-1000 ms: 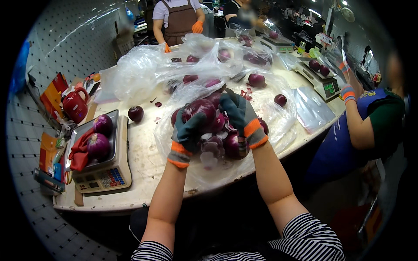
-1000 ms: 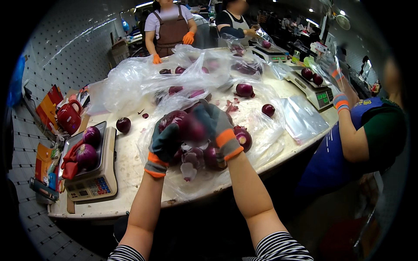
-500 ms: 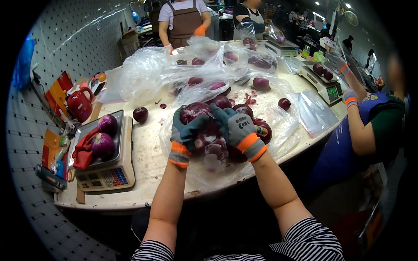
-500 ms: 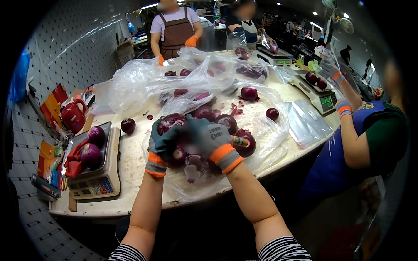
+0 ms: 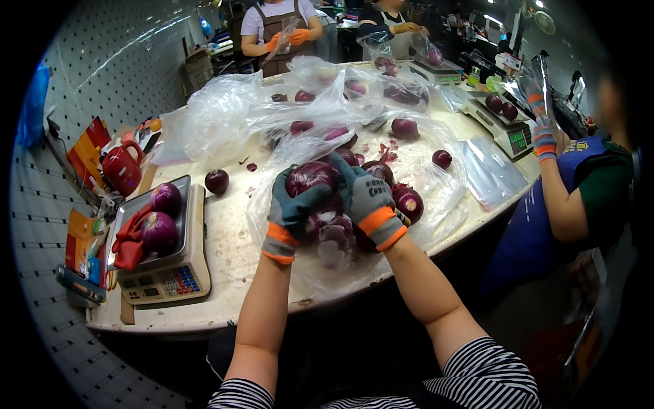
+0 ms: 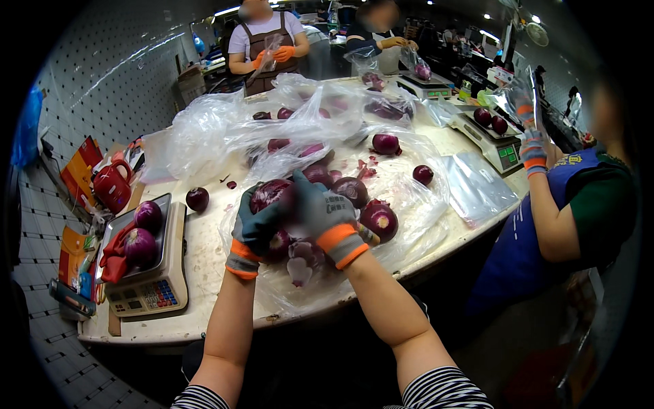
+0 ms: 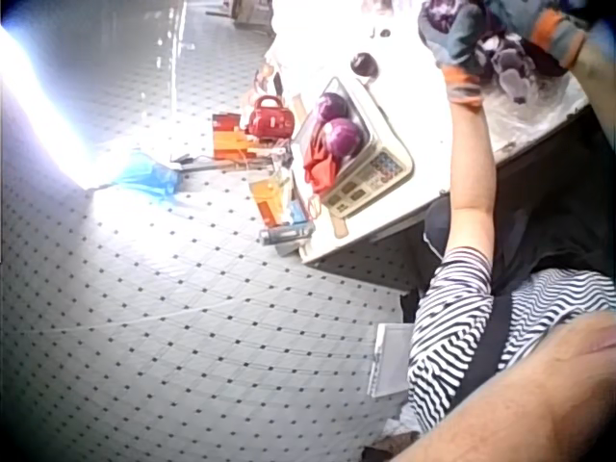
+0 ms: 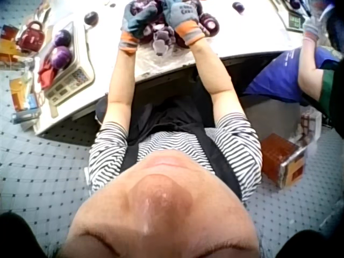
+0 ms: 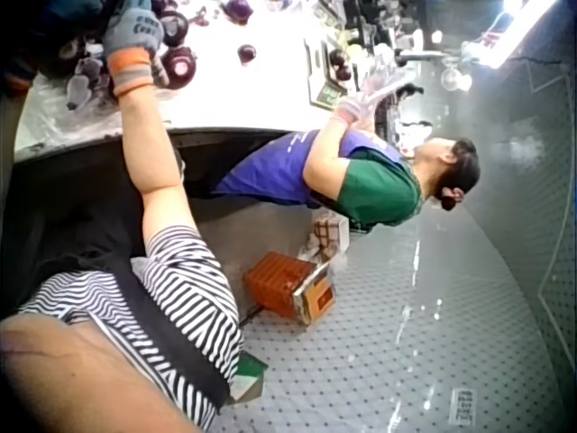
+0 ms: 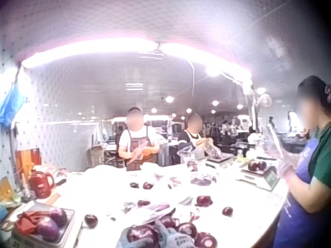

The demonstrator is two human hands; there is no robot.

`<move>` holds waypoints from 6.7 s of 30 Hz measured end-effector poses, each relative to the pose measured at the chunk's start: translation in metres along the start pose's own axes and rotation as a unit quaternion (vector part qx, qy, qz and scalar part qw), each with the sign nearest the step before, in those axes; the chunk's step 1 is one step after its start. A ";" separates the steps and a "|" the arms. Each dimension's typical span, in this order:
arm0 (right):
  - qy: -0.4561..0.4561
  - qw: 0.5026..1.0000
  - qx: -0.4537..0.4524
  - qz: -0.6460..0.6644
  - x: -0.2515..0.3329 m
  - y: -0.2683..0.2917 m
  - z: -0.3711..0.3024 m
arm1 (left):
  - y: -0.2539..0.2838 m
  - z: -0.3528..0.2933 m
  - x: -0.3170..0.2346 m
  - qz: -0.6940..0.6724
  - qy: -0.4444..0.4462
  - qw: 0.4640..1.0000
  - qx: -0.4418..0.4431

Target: The person peels red onions by hand, removing the dry outer skins and placing the peeled onions into a plastic bag. The person handles the onions one at a time, using gloved hands to strip the layers and discarding the skins onto the table.

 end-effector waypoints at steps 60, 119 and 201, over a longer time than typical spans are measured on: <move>-0.171 0.817 -0.019 0.550 -0.103 -0.070 0.014 | -0.013 0.000 0.036 -0.484 0.216 0.845 0.067; 0.333 0.908 0.007 0.256 -0.019 -0.001 -0.001 | 0.005 0.005 0.002 0.193 0.103 0.976 -0.009; -0.103 0.875 0.057 0.469 -0.051 -0.049 0.004 | 0.007 -0.006 0.055 0.142 0.052 0.983 0.100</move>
Point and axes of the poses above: each hand's wrist, its own z-axis towards the middle knuckle, its own y-axis out of the back of the hand, x = y × z, the point moved 6 cm from there along z, towards the middle knuckle, and after that the axes turned 7 degrees about y, right-handed, at the moved point
